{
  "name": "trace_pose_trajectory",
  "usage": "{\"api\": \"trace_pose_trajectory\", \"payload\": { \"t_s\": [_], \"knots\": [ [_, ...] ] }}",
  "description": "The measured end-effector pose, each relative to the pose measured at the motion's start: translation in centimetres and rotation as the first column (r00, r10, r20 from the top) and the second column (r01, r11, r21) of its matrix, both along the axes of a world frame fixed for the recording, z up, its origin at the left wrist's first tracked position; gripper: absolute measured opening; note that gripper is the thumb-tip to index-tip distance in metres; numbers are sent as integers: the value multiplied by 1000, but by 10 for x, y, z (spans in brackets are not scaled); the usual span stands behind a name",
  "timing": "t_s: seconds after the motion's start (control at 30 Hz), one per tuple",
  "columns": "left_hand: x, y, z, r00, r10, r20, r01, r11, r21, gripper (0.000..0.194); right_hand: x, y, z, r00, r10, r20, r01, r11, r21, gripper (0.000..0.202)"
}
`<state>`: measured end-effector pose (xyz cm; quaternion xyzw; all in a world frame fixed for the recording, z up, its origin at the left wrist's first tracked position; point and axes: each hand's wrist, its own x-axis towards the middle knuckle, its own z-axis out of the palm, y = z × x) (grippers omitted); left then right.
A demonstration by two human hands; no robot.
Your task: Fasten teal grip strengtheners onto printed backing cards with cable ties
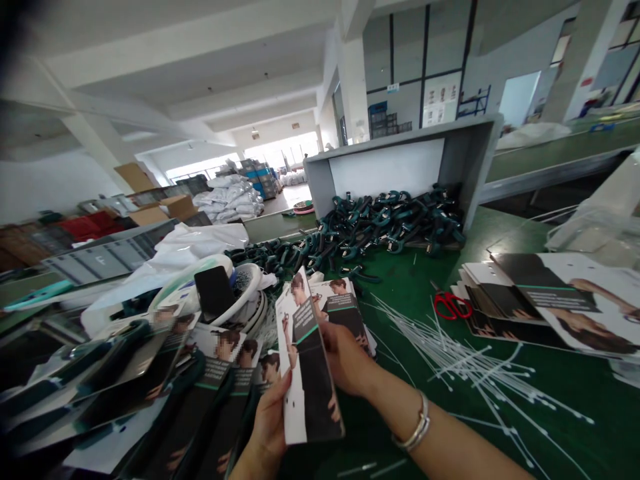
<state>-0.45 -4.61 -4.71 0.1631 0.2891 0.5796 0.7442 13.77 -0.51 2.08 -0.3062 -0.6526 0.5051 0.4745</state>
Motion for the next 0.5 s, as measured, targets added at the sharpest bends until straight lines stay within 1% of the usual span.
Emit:
{"api": "trace_pose_trajectory", "payload": {
  "t_s": [0.03,0.07,0.1,0.13,0.17,0.2,0.23,0.27,0.3,0.33,0.37,0.4,0.43,0.47,0.5],
  "knots": [
    [1,0,4,1000,13,-7,-13,1000,12,59,5,3,-4,996,68,-58,-73,992,-100,27],
    [2,1,8,1000,14,-21,-13,1000,14,60,11,7,-6,991,94,-91,-109,978,-177,31],
    [2,1,12,999,3,-42,-3,1000,7,59,19,10,-7,993,51,-110,-74,972,-222,34],
    [3,2,16,998,-10,-63,10,1000,-5,58,27,14,-6,993,-57,-107,33,976,-214,35],
    [3,2,19,997,-19,-80,17,1000,-16,57,35,16,-2,981,-182,-71,171,975,-144,36],
    [3,3,21,996,-21,-92,19,1000,-22,57,42,18,3,956,-292,-1,292,956,-9,36],
    [4,4,23,995,-19,-100,17,1000,-23,57,48,18,10,923,-372,101,351,919,177,34],
    [4,4,24,994,-17,-108,15,1000,-19,58,52,17,17,883,-404,239,302,879,368,32],
    [5,5,25,993,-18,-118,17,1000,-13,59,53,15,24,827,-414,381,186,840,509,30],
    [6,5,26,991,-27,-130,26,1000,-10,60,53,12,30,755,-413,509,48,809,586,28],
    [7,5,27,989,-42,-142,41,999,-10,61,50,10,34,680,-414,605,-66,787,613,26],
    [7,5,27,986,-60,-155,59,998,-11,63,46,9,36,616,-425,664,-134,774,619,22],
    [8,5,27,983,-74,-166,74,997,-10,65,41,9,36,566,-441,697,-169,765,621,18],
    [8,5,26,981,-82,-175,82,997,-7,67,37,9,34,533,-460,710,-185,756,628,15],
    [8,5,25,980,-85,-183,85,996,-5,69,33,10,30,519,-478,709,-190,744,640,15]
  ]
}}
